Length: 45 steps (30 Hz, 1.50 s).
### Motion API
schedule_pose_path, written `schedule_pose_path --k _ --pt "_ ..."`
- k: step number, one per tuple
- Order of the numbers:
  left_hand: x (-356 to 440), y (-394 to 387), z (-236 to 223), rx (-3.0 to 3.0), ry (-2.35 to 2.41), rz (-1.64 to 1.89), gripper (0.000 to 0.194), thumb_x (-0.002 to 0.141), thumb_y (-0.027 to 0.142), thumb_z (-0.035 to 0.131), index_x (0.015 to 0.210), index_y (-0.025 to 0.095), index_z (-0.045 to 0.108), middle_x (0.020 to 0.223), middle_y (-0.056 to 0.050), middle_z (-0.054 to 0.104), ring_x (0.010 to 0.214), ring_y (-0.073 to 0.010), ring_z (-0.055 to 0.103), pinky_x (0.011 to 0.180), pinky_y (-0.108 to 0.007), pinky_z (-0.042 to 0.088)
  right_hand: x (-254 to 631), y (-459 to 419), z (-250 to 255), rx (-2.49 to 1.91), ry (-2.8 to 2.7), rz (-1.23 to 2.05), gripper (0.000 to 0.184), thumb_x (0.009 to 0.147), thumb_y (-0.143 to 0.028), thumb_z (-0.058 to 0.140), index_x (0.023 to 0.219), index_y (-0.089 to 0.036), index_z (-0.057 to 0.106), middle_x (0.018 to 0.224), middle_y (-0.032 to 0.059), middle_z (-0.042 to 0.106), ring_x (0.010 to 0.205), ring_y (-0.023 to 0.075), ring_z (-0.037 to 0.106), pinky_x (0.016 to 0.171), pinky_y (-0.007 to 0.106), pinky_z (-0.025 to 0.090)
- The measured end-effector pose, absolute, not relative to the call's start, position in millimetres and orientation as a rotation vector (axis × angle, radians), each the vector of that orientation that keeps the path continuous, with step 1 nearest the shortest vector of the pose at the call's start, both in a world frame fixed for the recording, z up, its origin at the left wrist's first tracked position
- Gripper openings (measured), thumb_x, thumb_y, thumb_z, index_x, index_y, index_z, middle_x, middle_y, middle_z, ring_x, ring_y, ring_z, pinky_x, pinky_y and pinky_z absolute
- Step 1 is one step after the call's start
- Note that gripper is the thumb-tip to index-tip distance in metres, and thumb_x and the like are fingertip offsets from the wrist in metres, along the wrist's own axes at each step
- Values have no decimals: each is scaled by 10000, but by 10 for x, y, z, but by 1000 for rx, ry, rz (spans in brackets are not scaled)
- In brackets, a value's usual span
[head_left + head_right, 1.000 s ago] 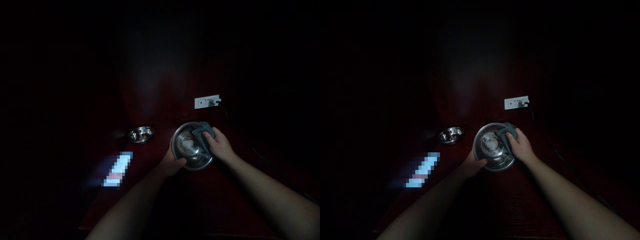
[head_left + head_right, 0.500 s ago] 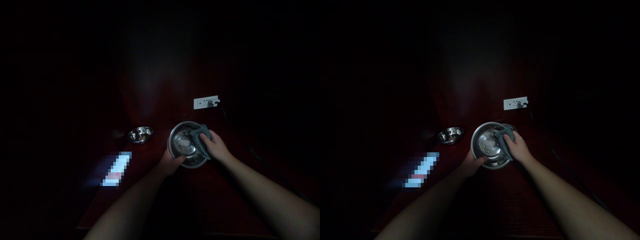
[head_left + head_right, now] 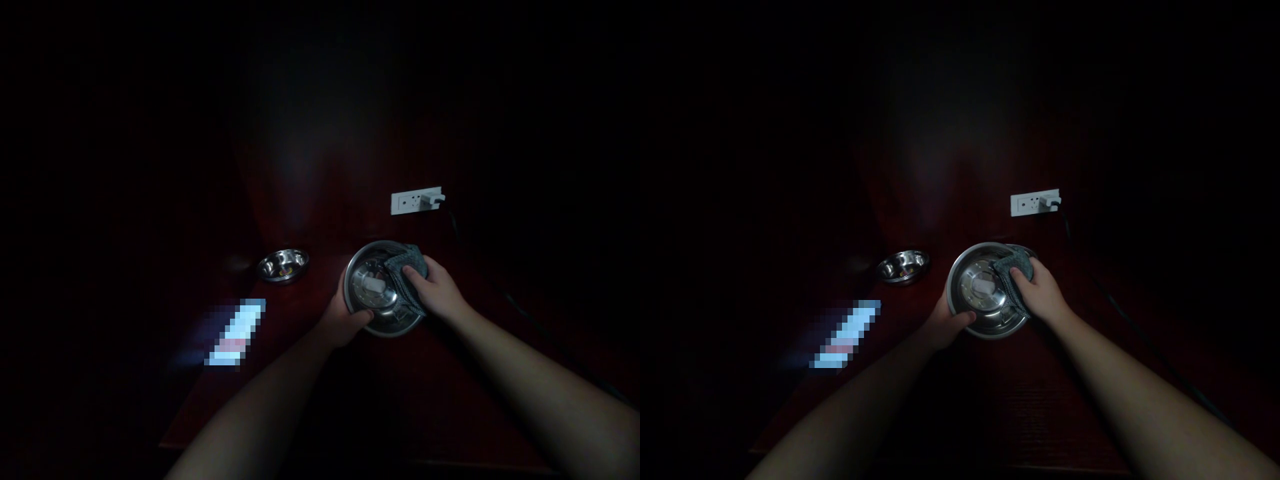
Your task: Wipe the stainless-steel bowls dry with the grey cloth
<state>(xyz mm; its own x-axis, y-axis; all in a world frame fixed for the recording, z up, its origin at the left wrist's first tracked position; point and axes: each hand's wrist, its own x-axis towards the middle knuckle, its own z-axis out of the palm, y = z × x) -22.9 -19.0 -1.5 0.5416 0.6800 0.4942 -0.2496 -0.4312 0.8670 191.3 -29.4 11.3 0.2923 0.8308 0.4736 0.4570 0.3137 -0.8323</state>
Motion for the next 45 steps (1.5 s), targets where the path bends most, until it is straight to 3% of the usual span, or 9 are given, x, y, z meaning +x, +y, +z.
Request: schedule_pose_path --k 6,11,22,27,33,39,45 --pt "-229 -199 -33 1730 394 1104 903 677 252 701 1412 188 181 1360 -153 448 1247 -313 428 1059 -492 310 1930 -279 103 -1327 -1339 368 272 782 -455 547 866 -197 553 770 38 622 660 188 582 602 320 475" --pt "-207 -228 -5 1733 312 1171 988 691 288 704 1432 197 58 1447 -153 326 1332 -298 313 1107 -479 242 1927 -259 88 -1323 -1264 370 297 779 -467 551 897 -195 568 800 41 629 700 193 584 612 313 473" --pt "-163 -249 -44 1645 377 1154 853 716 272 695 1398 175 191 1372 -162 434 1277 -297 401 1080 -501 285 1900 -249 29 -1224 -1238 496 343 779 -471 567 978 -192 593 873 62 664 769 219 620 679 351 504" --pt "-160 -259 -22 1633 390 1172 729 724 292 684 1339 145 321 1351 -159 457 1276 -299 402 1083 -496 285 1865 -266 51 -1186 -1276 508 324 789 -455 560 980 -195 591 918 63 661 808 214 618 726 354 500" --pt "-171 -294 16 1623 358 1299 935 702 304 706 1419 202 116 1382 -153 413 1286 -287 386 1085 -482 285 1840 -252 26 -1188 -1284 553 323 791 -449 558 972 -183 580 915 69 656 798 205 609 730 354 495" --pt "-172 -284 -9 1608 365 1252 781 702 298 704 1348 176 283 1336 -156 462 1254 -299 419 1060 -497 311 1830 -271 52 -1196 -1276 554 314 787 -443 559 964 -185 578 899 61 652 792 203 606 727 348 492" --pt "-185 -250 -43 1574 380 1230 854 709 287 702 1396 196 202 1345 -161 458 1245 -303 435 1050 -507 324 1827 -273 55 -1208 -1271 527 309 793 -436 555 966 -182 583 885 60 654 782 205 611 728 355 495"
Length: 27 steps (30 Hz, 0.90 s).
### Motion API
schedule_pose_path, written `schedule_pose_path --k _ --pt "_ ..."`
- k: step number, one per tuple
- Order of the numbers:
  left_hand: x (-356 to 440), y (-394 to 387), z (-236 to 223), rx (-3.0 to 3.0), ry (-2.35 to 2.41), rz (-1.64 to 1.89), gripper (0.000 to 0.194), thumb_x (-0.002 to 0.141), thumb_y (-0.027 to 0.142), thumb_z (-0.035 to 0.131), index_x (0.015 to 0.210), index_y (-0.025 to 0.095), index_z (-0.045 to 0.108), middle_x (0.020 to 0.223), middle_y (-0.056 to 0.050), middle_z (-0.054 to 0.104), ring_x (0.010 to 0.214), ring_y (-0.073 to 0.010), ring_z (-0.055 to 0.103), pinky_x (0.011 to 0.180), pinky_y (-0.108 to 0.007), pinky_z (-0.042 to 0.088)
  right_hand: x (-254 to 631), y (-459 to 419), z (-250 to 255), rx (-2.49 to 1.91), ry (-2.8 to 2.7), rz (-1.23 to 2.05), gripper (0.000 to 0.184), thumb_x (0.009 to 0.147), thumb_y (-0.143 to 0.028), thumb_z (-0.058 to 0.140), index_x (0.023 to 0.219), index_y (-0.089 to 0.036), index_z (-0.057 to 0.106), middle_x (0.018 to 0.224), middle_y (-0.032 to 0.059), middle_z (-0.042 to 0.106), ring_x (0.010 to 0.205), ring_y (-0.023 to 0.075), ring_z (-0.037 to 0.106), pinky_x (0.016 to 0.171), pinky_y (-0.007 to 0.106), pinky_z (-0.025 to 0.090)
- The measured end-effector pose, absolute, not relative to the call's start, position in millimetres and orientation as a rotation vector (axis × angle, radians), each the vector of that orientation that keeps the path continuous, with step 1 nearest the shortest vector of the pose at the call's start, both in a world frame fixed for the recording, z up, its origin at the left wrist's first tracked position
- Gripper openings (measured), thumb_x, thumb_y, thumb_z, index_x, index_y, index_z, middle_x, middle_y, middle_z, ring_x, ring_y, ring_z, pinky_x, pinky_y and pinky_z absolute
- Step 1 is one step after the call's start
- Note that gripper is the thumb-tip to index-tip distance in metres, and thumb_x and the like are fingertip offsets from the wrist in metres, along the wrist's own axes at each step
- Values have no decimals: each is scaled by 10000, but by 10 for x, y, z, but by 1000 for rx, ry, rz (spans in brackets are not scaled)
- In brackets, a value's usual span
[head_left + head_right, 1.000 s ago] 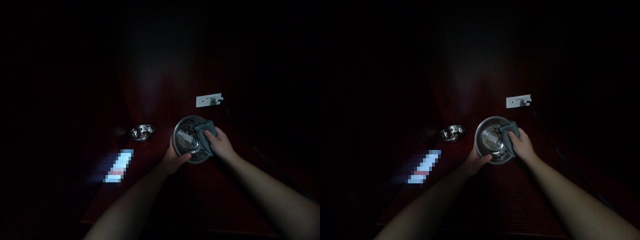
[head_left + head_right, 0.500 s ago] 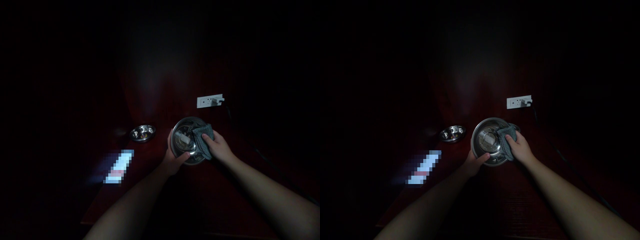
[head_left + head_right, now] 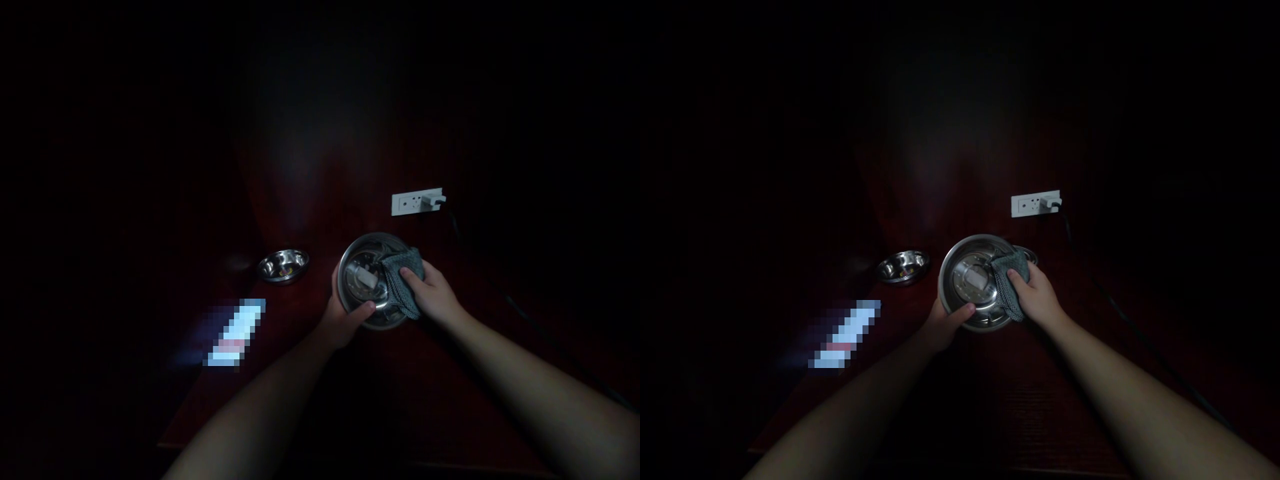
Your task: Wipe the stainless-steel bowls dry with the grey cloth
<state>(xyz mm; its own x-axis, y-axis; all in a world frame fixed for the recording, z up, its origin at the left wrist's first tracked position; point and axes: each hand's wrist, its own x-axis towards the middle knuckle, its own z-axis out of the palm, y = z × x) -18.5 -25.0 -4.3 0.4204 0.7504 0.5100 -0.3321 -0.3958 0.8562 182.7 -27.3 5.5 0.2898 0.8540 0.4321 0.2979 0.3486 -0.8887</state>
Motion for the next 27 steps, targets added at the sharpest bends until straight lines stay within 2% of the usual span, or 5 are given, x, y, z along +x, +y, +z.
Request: schedule_pose_path --k 9,21,24,27 --pt "-196 -251 -29 1553 381 1217 912 708 310 702 1422 220 142 1345 -158 460 1240 -310 438 1037 -515 333 1842 -280 54 -1183 -1331 479 323 802 -440 552 996 -183 580 887 61 648 790 207 611 716 356 505" --pt "-201 -296 133 1619 281 1184 819 712 360 677 1389 196 247 1372 -138 434 1264 -313 404 1062 -485 311 1883 -314 131 -1222 -1325 385 302 779 -443 581 934 -183 579 832 52 641 725 195 602 661 333 497" --pt "-206 -311 150 1663 248 1179 827 730 370 660 1402 193 212 1400 -144 399 1280 -311 385 1074 -484 292 1883 -328 160 -1211 -1299 411 299 762 -444 601 907 -184 580 800 48 644 694 191 602 626 320 494" --pt "-203 -324 132 1699 223 1173 885 745 386 646 1426 187 116 1434 -160 343 1311 -304 345 1094 -476 263 1883 -323 174 -1197 -1227 485 306 736 -447 631 892 -189 579 770 43 652 648 187 603 576 307 494"
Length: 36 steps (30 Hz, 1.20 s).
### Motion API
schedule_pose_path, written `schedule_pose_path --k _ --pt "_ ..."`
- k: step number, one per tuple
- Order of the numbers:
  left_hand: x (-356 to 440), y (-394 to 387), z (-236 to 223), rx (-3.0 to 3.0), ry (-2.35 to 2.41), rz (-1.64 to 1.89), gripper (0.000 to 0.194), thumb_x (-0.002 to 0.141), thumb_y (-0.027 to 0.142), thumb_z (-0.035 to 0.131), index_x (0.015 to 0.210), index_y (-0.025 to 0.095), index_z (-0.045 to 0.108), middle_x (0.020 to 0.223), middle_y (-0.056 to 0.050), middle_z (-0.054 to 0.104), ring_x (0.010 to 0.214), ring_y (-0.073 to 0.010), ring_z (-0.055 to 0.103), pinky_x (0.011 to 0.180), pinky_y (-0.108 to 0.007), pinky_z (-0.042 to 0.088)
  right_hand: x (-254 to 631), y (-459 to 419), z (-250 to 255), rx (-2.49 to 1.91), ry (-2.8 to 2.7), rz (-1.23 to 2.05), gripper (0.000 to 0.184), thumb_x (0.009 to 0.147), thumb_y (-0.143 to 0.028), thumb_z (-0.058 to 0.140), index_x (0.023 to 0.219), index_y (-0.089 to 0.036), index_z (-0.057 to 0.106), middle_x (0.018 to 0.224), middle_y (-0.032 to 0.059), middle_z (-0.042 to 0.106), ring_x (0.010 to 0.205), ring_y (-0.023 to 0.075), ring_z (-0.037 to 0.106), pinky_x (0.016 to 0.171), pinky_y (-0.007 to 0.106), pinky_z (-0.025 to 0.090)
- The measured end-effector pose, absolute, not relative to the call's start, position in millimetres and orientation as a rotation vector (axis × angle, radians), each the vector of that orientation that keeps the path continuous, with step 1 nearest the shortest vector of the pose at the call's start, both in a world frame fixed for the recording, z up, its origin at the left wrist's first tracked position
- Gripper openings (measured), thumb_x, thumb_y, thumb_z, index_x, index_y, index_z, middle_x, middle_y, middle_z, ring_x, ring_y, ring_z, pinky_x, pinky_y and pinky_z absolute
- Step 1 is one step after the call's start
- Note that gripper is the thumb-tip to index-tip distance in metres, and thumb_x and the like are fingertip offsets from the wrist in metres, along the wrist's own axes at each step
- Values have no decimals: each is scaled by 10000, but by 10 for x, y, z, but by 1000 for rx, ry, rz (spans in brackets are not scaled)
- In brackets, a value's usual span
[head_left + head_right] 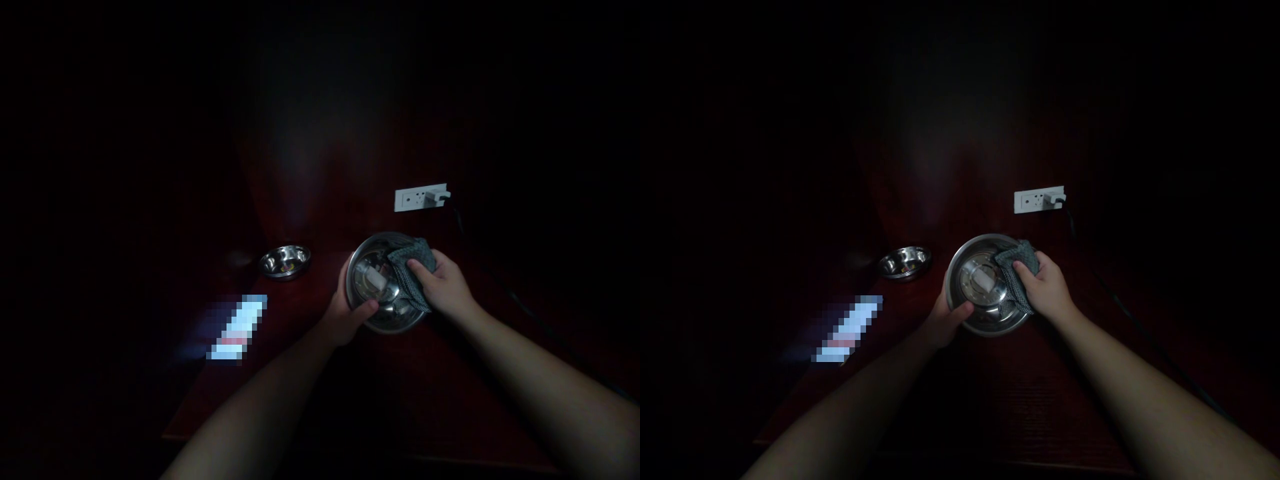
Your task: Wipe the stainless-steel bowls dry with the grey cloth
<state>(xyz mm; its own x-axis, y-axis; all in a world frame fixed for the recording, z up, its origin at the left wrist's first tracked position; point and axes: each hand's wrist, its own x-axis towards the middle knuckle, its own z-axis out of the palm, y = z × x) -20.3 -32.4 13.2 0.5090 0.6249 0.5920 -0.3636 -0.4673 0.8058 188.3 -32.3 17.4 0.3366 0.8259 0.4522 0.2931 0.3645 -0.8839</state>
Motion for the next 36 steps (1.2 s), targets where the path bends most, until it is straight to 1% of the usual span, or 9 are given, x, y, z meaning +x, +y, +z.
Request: schedule_pose_path --k 3,6,10,13,16,20,24,30,36 --pt "-190 -328 105 1718 215 1186 952 735 410 656 1434 188 49 1465 -165 282 1346 -301 286 1114 -466 231 1886 -302 165 -1162 -1145 529 311 719 -452 649 883 -197 576 758 37 655 623 186 602 555 303 497" --pt "-176 -317 74 1719 202 1183 965 729 397 667 1433 194 39 1477 -164 257 1352 -297 274 1121 -466 217 1885 -279 137 -1137 -1106 557 325 716 -461 652 889 -198 571 755 38 653 618 185 603 552 304 498" --pt "-174 -287 13 1681 277 1158 919 726 378 675 1426 200 106 1418 -172 365 1301 -311 362 1087 -495 272 1868 -271 101 -1153 -1142 520 352 719 -469 647 915 -184 577 785 52 656 649 190 609 590 316 505" --pt "-182 -268 -21 1669 320 1170 886 715 364 689 1411 191 168 1377 -168 421 1285 -314 384 1077 -506 286 1851 -276 84 -1142 -1194 486 377 727 -476 636 946 -174 582 826 63 663 683 195 615 623 326 511" --pt "-186 -268 -18 1676 329 1171 875 719 356 687 1408 193 174 1355 -165 447 1276 -310 399 1066 -508 304 1848 -281 78 -1157 -1232 472 389 736 -478 624 964 -164 587 837 67 664 697 195 614 629 326 510" --pt "-186 -296 27 1699 320 1171 919 727 342 681 1426 196 103 1357 -172 444 1267 -306 410 1067 -501 306 1861 -279 76 -1173 -1259 453 383 752 -476 605 966 -159 596 850 72 664 716 195 611 644 327 507" --pt "-190 -316 59 1719 308 1181 936 725 334 685 1427 199 81 1373 -171 424 1272 -305 403 1071 -506 300 1874 -269 61 -1178 -1257 437 388 756 -479 598 971 -156 599 857 73 663 716 193 611 634 322 505" --pt "-191 -311 49 1707 324 1179 929 712 318 699 1420 207 108 1373 -164 425 1265 -307 410 1062 -506 312 1873 -265 51 -1191 -1266 437 396 758 -478 596 985 -154 604 858 76 668 735 205 622 657 343 514" --pt "-175 -295 21 1706 382 1202 908 699 286 711 1405 203 147 1368 -157 432 1258 -297 417 1070 -494 305 1863 -276 59 -1180 -1252 472 365 757 -464 605 963 -162 606 860 73 672 729 202 624 654 338 514"
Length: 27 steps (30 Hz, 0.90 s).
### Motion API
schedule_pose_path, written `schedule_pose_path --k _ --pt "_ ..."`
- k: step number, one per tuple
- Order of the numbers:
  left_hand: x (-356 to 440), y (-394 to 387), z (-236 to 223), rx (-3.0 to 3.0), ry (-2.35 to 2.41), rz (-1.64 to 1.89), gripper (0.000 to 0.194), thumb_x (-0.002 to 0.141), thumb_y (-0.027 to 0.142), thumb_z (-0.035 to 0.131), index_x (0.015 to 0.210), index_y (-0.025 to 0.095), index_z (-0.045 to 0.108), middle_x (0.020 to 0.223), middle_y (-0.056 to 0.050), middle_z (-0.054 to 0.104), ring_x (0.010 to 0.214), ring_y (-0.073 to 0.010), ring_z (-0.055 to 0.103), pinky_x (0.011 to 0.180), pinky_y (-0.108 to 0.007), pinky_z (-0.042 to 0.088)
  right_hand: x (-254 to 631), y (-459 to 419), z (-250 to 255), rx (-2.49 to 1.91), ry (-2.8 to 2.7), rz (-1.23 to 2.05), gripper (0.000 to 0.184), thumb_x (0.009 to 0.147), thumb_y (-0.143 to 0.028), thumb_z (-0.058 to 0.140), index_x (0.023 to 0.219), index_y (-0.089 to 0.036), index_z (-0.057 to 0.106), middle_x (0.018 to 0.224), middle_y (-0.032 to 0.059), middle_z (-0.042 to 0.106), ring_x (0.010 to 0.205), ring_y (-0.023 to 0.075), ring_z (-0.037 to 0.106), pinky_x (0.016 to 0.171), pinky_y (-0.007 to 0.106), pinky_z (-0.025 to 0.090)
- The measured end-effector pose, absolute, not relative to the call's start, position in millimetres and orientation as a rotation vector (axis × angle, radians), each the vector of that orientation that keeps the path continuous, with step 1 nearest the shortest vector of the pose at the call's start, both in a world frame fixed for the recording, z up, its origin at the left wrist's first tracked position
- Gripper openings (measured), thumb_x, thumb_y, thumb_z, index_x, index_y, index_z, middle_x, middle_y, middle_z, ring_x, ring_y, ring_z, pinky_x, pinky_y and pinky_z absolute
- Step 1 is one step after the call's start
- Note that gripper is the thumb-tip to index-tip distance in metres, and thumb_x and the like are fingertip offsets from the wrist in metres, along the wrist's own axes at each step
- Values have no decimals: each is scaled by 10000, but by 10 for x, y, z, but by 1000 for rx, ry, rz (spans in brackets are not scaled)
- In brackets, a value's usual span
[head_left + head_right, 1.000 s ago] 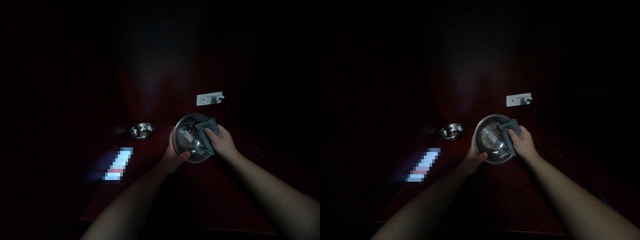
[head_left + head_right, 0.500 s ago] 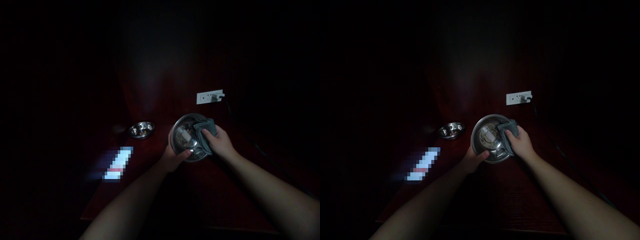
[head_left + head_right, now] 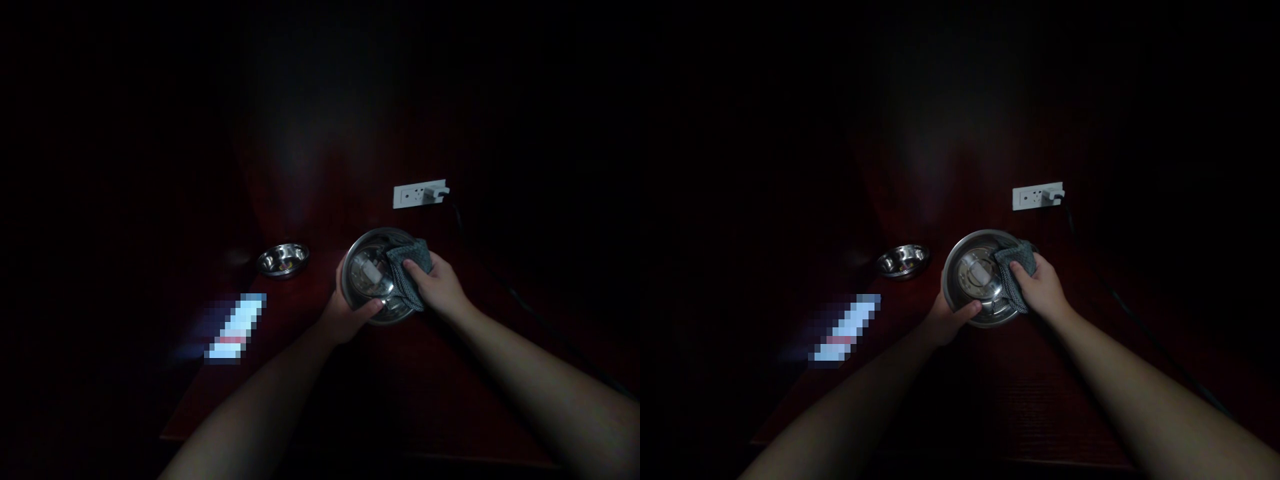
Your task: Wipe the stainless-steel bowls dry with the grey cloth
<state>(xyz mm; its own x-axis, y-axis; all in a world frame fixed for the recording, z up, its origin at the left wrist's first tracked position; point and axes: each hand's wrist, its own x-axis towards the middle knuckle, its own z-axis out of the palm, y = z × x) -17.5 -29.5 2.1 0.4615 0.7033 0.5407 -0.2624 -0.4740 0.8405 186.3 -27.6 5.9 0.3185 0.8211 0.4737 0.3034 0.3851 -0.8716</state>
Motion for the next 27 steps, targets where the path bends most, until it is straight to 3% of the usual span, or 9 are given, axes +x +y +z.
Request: schedule_pose_path --k 13,27 --pt "-190 -284 20 1769 445 1232 933 708 273 701 1419 221 100 1361 -154 433 1241 -286 433 1063 -487 311 1844 -287 61 -1199 -1232 473 349 749 -461 615 940 -170 597 832 73 664 705 202 618 632 335 511" --pt "-181 -301 71 1704 432 1211 901 701 258 699 1411 208 147 1382 -151 418 1275 -284 404 1079 -481 299 1830 -275 45 -1172 -1219 502 323 752 -431 620 938 -169 583 855 69 663 736 193 625 672 327 509"
